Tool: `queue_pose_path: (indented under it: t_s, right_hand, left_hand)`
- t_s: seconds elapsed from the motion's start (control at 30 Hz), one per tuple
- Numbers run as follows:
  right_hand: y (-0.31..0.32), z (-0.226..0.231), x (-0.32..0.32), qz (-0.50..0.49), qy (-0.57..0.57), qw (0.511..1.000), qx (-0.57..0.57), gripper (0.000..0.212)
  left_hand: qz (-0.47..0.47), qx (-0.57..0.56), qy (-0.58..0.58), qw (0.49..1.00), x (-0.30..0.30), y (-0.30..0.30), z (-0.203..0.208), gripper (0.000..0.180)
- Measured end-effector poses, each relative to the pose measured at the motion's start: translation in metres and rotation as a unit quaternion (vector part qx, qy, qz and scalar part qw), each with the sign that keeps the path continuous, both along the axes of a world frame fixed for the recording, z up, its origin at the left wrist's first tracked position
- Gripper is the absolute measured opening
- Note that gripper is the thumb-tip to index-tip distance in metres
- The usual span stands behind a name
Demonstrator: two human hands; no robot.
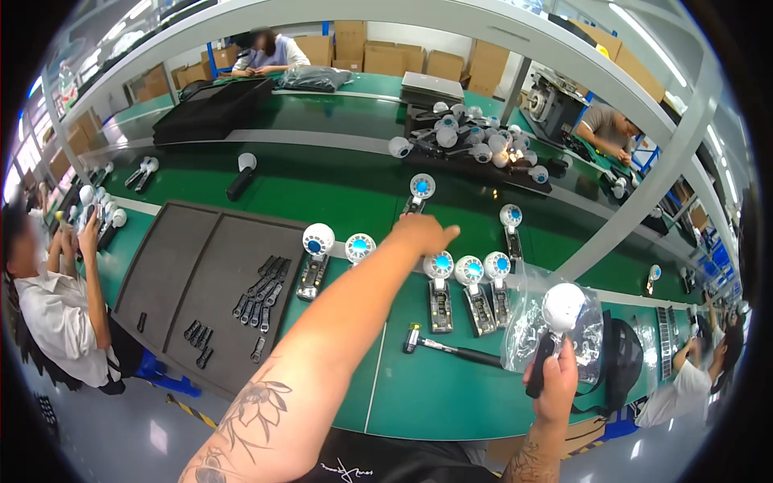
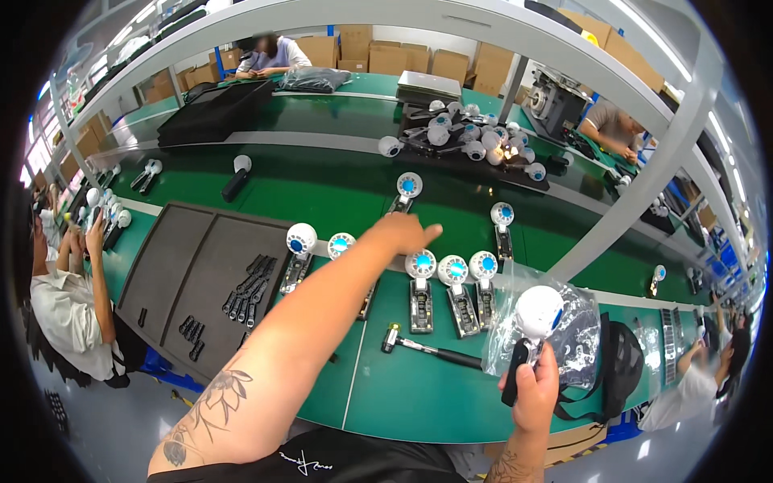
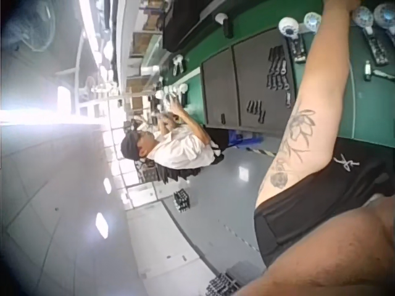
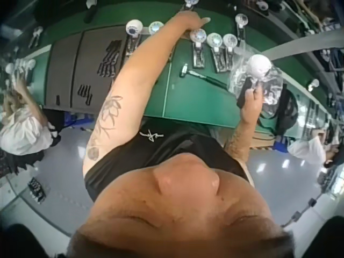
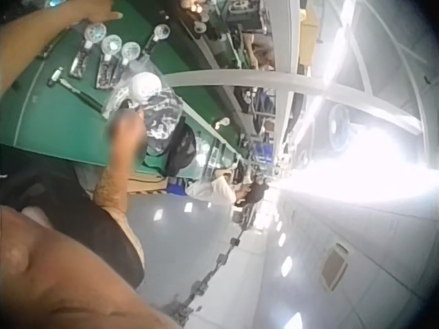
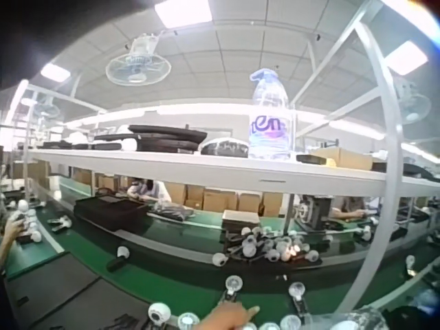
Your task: Manually assemble white plastic electronic components and circuit boards using a small hammer.
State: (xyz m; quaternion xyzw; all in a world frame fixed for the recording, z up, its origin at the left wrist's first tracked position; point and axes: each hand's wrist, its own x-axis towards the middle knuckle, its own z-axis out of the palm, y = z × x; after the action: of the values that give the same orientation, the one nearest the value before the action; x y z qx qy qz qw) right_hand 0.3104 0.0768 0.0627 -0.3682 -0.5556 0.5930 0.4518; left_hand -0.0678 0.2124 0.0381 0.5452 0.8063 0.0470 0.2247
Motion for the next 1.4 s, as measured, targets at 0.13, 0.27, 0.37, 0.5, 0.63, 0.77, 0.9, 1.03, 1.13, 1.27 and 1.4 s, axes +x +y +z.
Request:
queue_pose_path:
  t_s: [0.13,0.27,0.37,0.5,0.63,0.77,0.9,1.03,1.13,1.27,1.4]
  right_hand:
    - [-0.021,-0.021,-0.008,-0.005,-0.102,0.991,0.087,0.069]
    - [-0.044,-0.014,-0.067,0.087,-0.098,0.99,0.053,0.079]
    - [-0.077,-0.04,-0.122,0.108,-0.094,0.958,0.25,0.082]
    - [-0.11,0.0,-0.159,0.169,-0.249,0.771,0.561,0.071]
    - [-0.092,-0.031,-0.163,0.27,-0.295,0.826,0.398,0.054]
    - [-0.085,-0.064,-0.193,0.221,-0.343,0.83,0.38,0.036]
    - [-0.094,-0.093,-0.218,0.223,-0.384,0.804,0.395,0.028]
    - [-0.088,-0.083,-0.201,0.167,-0.245,0.861,0.413,0.026]
    - [-0.106,-0.06,-0.17,0.202,-0.169,0.899,0.351,0.025]
    - [-0.113,-0.043,-0.144,0.261,-0.142,0.937,0.182,0.022]
    - [-0.116,-0.072,-0.135,0.329,0.06,0.938,-0.086,0.021]
  left_hand:
    - [-0.009,0.229,-0.006,0.973,0.002,-0.08,0.027,0.053]
    - [0.009,0.382,-0.146,0.912,0.038,-0.197,0.026,0.06]
    - [-0.06,0.319,-0.504,0.8,0.078,-0.278,0.002,0.071]
    - [0.121,0.368,-0.61,0.691,0.065,-0.36,-0.039,0.061]
    - [0.257,0.492,-0.508,0.659,0.021,-0.448,-0.039,0.06]
    - [0.334,0.532,-0.494,0.601,0.011,-0.457,-0.03,0.049]
    - [0.371,0.512,-0.463,0.621,0.025,-0.426,-0.016,0.048]
    - [0.351,0.501,-0.476,0.631,0.053,-0.394,-0.007,0.053]
    - [0.256,0.443,-0.471,0.719,0.069,-0.379,-0.019,0.059]
    - [0.191,0.405,-0.458,0.768,0.082,-0.358,-0.024,0.065]
    - [0.166,0.318,-0.406,0.841,0.09,-0.354,0.002,0.072]
